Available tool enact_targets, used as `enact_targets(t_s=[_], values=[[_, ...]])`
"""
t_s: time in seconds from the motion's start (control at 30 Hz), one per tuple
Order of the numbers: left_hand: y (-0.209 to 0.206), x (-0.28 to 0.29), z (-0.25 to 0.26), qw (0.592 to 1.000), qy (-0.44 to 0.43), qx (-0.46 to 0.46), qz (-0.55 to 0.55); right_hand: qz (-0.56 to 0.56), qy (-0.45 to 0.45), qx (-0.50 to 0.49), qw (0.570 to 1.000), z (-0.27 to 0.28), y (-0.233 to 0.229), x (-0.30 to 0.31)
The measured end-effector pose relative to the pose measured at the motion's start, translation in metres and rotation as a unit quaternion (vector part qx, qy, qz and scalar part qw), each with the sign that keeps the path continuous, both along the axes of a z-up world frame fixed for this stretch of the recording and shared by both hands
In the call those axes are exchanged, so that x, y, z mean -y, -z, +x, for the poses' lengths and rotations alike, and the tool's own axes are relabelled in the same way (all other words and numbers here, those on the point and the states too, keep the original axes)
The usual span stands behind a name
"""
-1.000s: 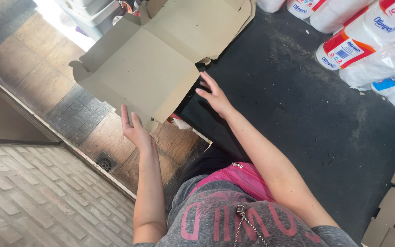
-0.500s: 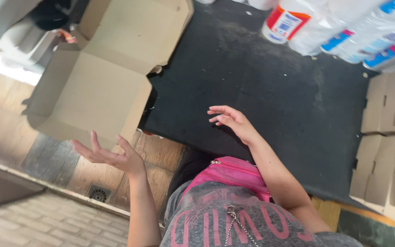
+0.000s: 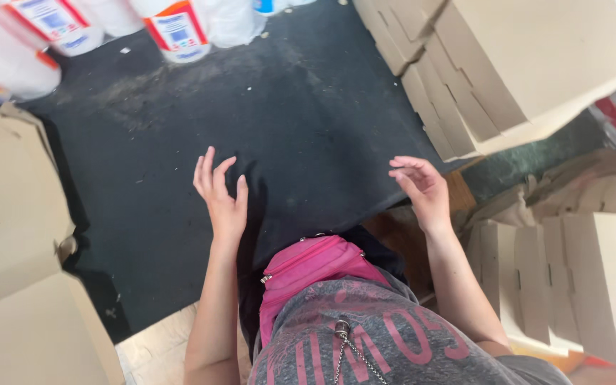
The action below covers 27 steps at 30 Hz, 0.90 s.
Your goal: The person folds cardboard boxes by hand on a black table, pressing down the sides and securing the tabs for several boxes.
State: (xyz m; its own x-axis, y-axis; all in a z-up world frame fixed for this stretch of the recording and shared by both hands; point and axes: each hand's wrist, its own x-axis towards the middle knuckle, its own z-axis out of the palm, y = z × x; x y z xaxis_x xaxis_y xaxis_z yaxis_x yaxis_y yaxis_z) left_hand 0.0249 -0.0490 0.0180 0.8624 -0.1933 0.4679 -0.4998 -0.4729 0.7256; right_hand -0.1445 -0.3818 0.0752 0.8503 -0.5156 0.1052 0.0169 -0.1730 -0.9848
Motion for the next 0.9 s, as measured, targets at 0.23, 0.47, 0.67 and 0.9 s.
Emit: enact_targets(t_s=[0.23,0.47,0.67,0.9], values=[[0.064,0.088,0.057,0.993,0.107,-0.003,0.056,-0.249,0.291,0.128,0.915,-0.031,-0.02,0.058],[0.074,0.096,0.064,0.995,0.063,0.004,0.083,-0.432,0.371,0.048,0.821,-0.009,-0.02,0.106],[0.062,0.096,0.06,0.995,0.065,0.015,0.073,-0.467,0.337,0.053,0.816,0.004,-0.008,0.13],[0.057,0.098,0.058,0.996,0.066,0.025,0.06,-0.613,0.313,0.097,0.719,0.008,-0.049,0.143]])
